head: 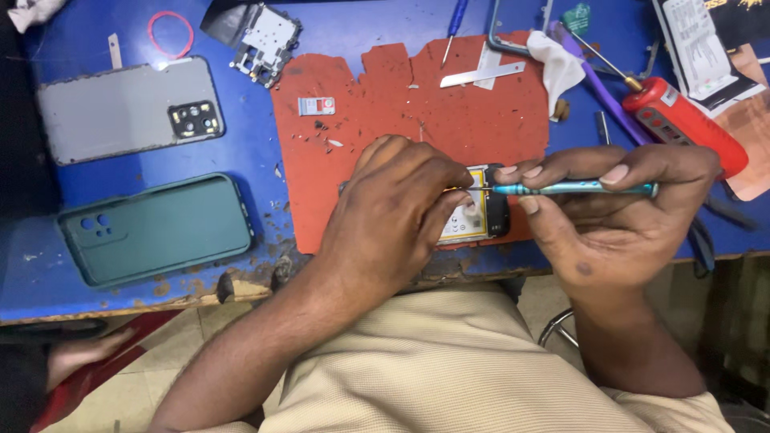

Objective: The person applies adhesive to the edges of a smartphone screen and secures it with rubber bands. They then remove the bands, place the phone down, and use a screwdriver to install a black metal bracket onto the phone's internal frame.

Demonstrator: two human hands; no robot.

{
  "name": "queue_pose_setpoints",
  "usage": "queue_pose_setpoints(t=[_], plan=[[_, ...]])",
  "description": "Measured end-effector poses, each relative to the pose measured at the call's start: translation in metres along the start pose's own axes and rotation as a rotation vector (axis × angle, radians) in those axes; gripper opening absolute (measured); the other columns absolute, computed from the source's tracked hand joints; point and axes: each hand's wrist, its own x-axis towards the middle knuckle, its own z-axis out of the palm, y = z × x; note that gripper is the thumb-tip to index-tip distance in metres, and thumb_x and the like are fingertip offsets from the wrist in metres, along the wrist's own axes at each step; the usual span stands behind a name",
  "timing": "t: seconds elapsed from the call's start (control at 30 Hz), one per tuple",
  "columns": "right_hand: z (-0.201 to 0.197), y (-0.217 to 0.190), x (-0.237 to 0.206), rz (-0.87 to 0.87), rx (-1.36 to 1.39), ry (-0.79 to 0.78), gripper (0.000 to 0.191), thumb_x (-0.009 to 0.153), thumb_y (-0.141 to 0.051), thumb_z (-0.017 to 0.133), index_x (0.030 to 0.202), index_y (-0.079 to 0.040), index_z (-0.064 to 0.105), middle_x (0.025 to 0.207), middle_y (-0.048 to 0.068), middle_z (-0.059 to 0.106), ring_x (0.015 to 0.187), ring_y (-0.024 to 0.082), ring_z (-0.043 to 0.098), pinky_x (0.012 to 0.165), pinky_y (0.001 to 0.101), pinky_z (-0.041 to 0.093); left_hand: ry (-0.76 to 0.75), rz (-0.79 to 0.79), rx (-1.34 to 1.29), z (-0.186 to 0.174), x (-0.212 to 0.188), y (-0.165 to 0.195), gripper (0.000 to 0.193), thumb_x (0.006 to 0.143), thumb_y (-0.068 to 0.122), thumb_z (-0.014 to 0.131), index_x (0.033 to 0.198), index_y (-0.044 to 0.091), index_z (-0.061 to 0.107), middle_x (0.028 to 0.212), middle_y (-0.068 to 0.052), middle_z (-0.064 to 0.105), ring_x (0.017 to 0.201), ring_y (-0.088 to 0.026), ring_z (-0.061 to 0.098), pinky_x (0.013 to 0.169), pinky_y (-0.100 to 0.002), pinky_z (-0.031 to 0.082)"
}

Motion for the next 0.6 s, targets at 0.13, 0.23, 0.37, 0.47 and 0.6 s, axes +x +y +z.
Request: queue_pose_setpoints(t=[0.13, 0.23, 0.37, 0.47, 0.6], plan=[[-0.003, 0.004, 0.0, -0.029, 0.014, -0.007, 0.052, 0.105, 0.013, 0.069, 0.121, -0.011, 0.026, 0.106, 0.021, 0.066, 0.101, 0.024, 0.074, 0.1, 0.0399, 0.068, 0.012, -0.01, 0.003, 0.004, 0.001, 0.0, 0.011, 0.095, 0.01, 0.076, 0.102, 0.007, 0.068, 0.099, -0.006, 0.067, 0.097, -0.027, 0.063, 0.093, -0.041, 0.048], [-0.005, 0.006, 0.002, -0.041, 0.021, -0.003, 0.048, 0.105, 0.013, 0.069, 0.12, -0.01, 0.029, 0.106, 0.021, 0.066, 0.101, 0.024, 0.074, 0.1, 0.0411, 0.065, 0.02, -0.016, -0.005, 0.007, 0.003, -0.001, 0.011, 0.093, 0.009, 0.077, 0.1, 0.007, 0.069, 0.097, -0.007, 0.067, 0.095, -0.028, 0.063, 0.09, -0.041, 0.049], [-0.006, 0.009, 0.003, -0.05, 0.021, -0.01, 0.047, 0.101, 0.014, 0.067, 0.119, -0.01, 0.03, 0.104, 0.021, 0.065, 0.101, 0.026, 0.074, 0.097, 0.0412, 0.067, 0.005, -0.035, -0.049, 0.009, 0.005, -0.001, 0.011, 0.092, 0.007, 0.077, 0.099, 0.006, 0.069, 0.095, -0.007, 0.068, 0.093, -0.026, 0.064, 0.087, -0.039, 0.05], [-0.005, 0.011, 0.003, -0.039, 0.056, -0.006, 0.05, 0.102, 0.014, 0.067, 0.119, -0.011, 0.027, 0.105, 0.022, 0.065, 0.101, 0.026, 0.074, 0.098, 0.0413, 0.068, -0.006, -0.023, -0.038, 0.009, 0.005, 0.0, 0.011, 0.091, 0.006, 0.077, 0.099, 0.006, 0.07, 0.094, -0.007, 0.068, 0.092, -0.027, 0.064, 0.088, -0.04, 0.049], [-0.005, 0.013, 0.002, -0.033, 0.078, -0.002, 0.05, 0.101, 0.014, 0.067, 0.12, -0.011, 0.028, 0.105, 0.022, 0.066, 0.101, 0.026, 0.074, 0.097, 0.0409, 0.067, -0.007, -0.02, -0.034, 0.01, 0.006, 0.0, 0.012, 0.091, 0.006, 0.078, 0.099, 0.006, 0.069, 0.093, -0.007, 0.067, 0.092, -0.027, 0.064, 0.088, -0.04, 0.049]])
